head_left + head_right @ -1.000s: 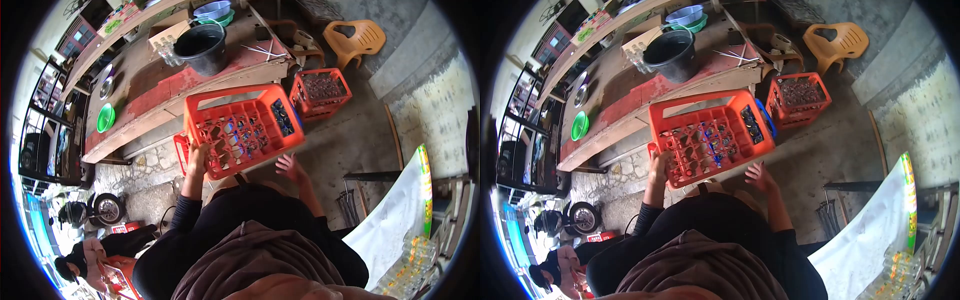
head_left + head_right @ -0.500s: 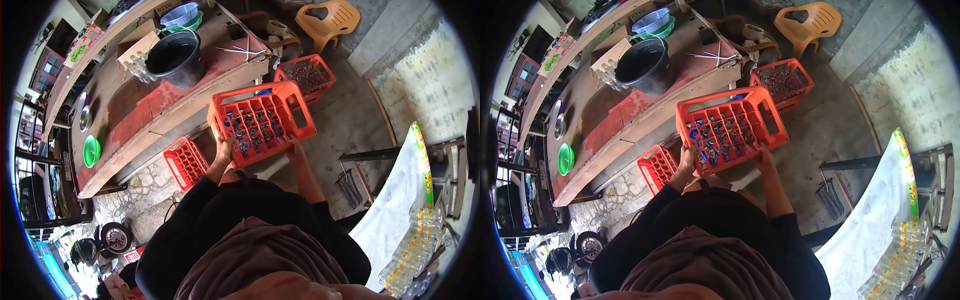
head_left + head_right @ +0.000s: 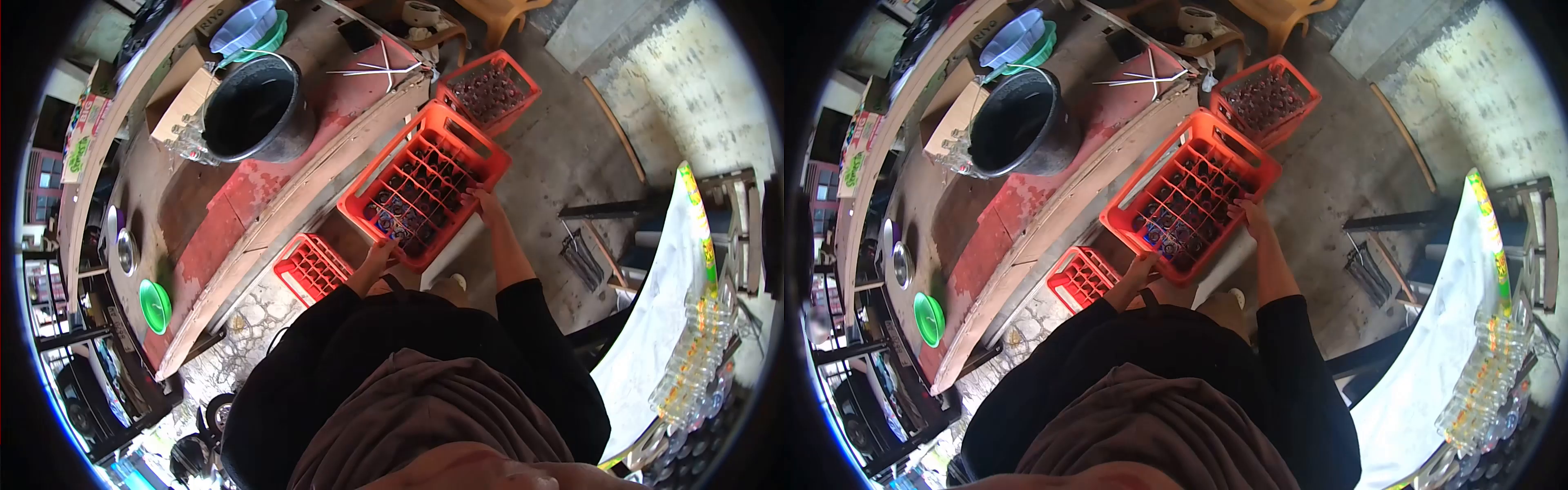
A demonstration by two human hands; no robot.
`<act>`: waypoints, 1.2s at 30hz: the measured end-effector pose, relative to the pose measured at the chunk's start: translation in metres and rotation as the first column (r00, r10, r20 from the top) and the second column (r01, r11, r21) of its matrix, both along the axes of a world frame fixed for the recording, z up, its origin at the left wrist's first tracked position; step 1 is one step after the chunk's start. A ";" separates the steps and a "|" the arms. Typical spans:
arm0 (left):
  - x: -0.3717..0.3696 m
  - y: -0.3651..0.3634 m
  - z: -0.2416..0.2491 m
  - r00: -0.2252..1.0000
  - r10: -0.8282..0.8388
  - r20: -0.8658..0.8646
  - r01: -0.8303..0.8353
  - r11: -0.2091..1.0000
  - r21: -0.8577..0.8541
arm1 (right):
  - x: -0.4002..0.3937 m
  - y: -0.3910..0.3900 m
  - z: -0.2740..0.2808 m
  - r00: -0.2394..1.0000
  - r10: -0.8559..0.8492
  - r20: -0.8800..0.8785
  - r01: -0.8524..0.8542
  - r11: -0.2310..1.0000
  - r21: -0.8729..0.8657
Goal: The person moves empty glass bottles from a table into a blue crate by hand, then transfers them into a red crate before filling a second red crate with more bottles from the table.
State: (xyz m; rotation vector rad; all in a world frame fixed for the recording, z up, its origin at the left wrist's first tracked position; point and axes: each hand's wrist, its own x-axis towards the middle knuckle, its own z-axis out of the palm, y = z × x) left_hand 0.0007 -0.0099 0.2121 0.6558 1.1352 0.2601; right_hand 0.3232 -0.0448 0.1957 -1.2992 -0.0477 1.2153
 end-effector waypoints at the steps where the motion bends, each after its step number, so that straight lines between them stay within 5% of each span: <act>1: -0.003 0.005 -0.001 1.000 -0.015 -0.001 0.015 1.000 -0.011 | 0.000 -0.003 -0.006 1.000 -0.015 -0.001 0.015 1.000 -0.011; 7: -0.007 0.021 -0.003 0.990 -0.136 0.030 0.139 0.983 -0.120 | -0.042 -0.016 -0.008 0.953 0.083 0.291 -0.083 0.996 -0.010; 9: -0.011 0.025 -0.012 0.977 -0.183 0.109 0.195 0.974 -0.116 | -0.066 -0.017 0.005 0.961 -0.155 0.231 0.162 0.987 -0.014; 13: -0.012 0.025 -0.012 0.969 -0.232 0.081 0.239 0.967 -0.091 | -0.063 -0.013 0.001 0.956 -0.173 0.236 0.200 0.975 -0.097; 15: -0.010 0.025 -0.011 0.971 -0.239 0.022 0.240 0.968 -0.071 | -0.053 -0.015 -0.006 0.912 0.060 0.406 0.017 0.983 -0.184; 16: -0.010 0.024 -0.009 0.966 -0.259 0.028 0.260 0.963 -0.071 | -0.050 -0.020 -0.009 0.910 0.042 0.411 0.038 0.982 -0.185; 18: -0.012 0.025 -0.001 0.949 -0.311 0.052 0.314 0.948 -0.056 | -0.053 -0.021 0.019 0.766 0.250 0.592 -0.028 0.933 -0.358; 20: -0.012 0.025 0.003 0.939 -0.341 0.052 0.344 0.936 -0.081 | -0.041 -0.027 -0.059 0.726 0.090 0.682 0.011 0.990 -0.142; 23: -0.014 0.030 -0.014 0.944 -0.320 0.080 0.329 0.931 -0.157 | -0.072 -0.039 0.035 0.838 0.069 0.541 0.017 0.988 -0.152; 26: -0.004 0.023 0.025 0.962 -0.270 0.035 0.273 0.955 -0.117 | -0.086 -0.064 0.047 0.909 -0.054 0.414 0.110 0.987 -0.114; 29: -0.007 0.019 0.017 0.955 -0.292 0.045 0.295 0.938 -0.184 | -0.074 -0.108 0.017 0.896 0.044 0.441 0.094 0.954 -0.286; 32: -0.003 -0.005 0.042 0.953 -0.304 -0.007 0.296 0.932 -0.207 | -0.059 -0.167 0.030 0.917 0.003 0.398 0.101 0.966 -0.239; 34: -0.001 -0.019 0.041 0.940 -0.340 -0.017 0.334 0.932 -0.142 | -0.032 -0.220 0.019 0.985 -0.058 0.164 0.054 0.998 0.031; 36: 0.001 -0.009 -0.001 0.969 -0.238 -0.067 0.236 0.971 -0.040 | -0.034 -0.269 0.087 0.933 -0.095 0.348 0.099 0.995 0.007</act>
